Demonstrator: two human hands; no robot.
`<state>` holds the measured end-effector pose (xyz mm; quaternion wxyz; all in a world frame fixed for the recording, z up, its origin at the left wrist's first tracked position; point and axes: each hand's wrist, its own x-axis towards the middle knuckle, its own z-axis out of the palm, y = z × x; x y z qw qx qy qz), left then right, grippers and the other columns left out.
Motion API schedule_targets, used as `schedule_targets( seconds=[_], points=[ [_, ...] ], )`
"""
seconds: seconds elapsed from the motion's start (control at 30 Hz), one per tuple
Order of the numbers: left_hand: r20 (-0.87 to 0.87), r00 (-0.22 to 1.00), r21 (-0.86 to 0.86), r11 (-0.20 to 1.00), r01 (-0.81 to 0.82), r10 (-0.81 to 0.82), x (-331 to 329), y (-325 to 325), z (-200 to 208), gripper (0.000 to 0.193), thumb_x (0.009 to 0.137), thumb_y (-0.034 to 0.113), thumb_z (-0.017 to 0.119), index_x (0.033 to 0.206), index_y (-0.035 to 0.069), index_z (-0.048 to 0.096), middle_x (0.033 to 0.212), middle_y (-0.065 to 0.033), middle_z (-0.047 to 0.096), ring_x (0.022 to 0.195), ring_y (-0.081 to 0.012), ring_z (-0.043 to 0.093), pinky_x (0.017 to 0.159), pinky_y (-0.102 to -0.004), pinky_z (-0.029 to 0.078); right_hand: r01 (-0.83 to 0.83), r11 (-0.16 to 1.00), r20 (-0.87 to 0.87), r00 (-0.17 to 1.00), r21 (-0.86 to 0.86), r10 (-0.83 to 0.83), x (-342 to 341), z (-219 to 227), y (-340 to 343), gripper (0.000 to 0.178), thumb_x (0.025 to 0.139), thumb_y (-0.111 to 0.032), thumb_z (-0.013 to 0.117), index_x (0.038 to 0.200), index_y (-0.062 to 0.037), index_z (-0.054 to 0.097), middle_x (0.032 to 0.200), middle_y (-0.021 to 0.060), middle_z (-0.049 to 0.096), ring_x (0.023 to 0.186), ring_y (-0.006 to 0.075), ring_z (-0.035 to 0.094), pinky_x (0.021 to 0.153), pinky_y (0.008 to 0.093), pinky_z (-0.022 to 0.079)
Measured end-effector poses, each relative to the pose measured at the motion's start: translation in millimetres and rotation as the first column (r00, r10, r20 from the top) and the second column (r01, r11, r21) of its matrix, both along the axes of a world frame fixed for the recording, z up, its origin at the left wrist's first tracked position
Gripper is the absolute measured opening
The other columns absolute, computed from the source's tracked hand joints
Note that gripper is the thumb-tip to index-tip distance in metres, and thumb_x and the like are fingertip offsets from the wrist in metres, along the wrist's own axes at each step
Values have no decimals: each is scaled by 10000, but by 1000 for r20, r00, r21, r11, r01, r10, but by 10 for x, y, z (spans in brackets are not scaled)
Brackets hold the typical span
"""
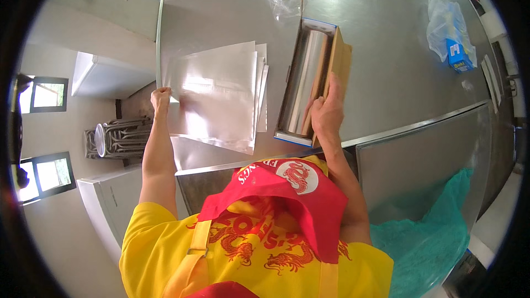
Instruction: The person repeatedly pulls a clear plastic sheet from a roll, cuts it with a handheld cutter, and stacks the cut pieces on a stainless steel table. The person handles the plastic roll and cutter throughout the task.
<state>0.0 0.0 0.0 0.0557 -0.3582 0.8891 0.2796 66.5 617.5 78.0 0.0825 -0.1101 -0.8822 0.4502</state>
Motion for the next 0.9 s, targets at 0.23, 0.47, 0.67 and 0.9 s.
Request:
schedule_targets(
  seconds=[0.23, 0.47, 0.67, 0.9],
  points=[
    [-501, 745, -486, 856, 178, -440, -81, 2040, 573, 298, 878, 146, 773, 1160, 62, 731, 1171, -143, 695, 1156, -330, 635, 1028, -415, 485, 17, 997, -73, 997, 77, -12, -29, -70, -71, 697, 904, -11, 511, 1574, -112, 345, 1542, 229, 460, 1395, 428, 480, 1134, 473, 435],
    [-241, 436, -547, 493, 677, -867, 6, 4614, 1228, 289, 907, 258, 697, 1058, 15, 740, 1281, -190, 614, 1221, -374, 541, 1022, -501, 443, -1, 1000, -93, 996, 9, 2, -78, -40, -55, 661, 884, 4, 554, 1526, -9, 394, 1510, 259, 482, 1404, 437, 459, 1171, 479, 384],
    [72, 547, -657, 373, 656, -834, -319, 4870, 1049, 284, 924, 265, 661, 998, 9, 761, 1253, -176, 612, 1207, -362, 529, 981, -586, 401, -25, 999, -176, 984, 20, 28, -76, -59, -48, 655, 887, 2, 506, 1532, 6, 387, 1539, 259, 455, 1408, 429, 460, 1172, 462, 389],
    [-338, 645, -485, 714, 505, -685, -607, 4720, 848, 255, 869, 186, 643, 941, -34, 750, 1187, -231, 648, 1154, -408, 581, 965, -558, 466, -9, 1000, -51, 999, 3, 9, -56, 81, -96, 668, 909, -15, 538, 1553, -31, 364, 1570, 246, 421, 1427, 418, 438, 1180, 460, 382]
  ],
)
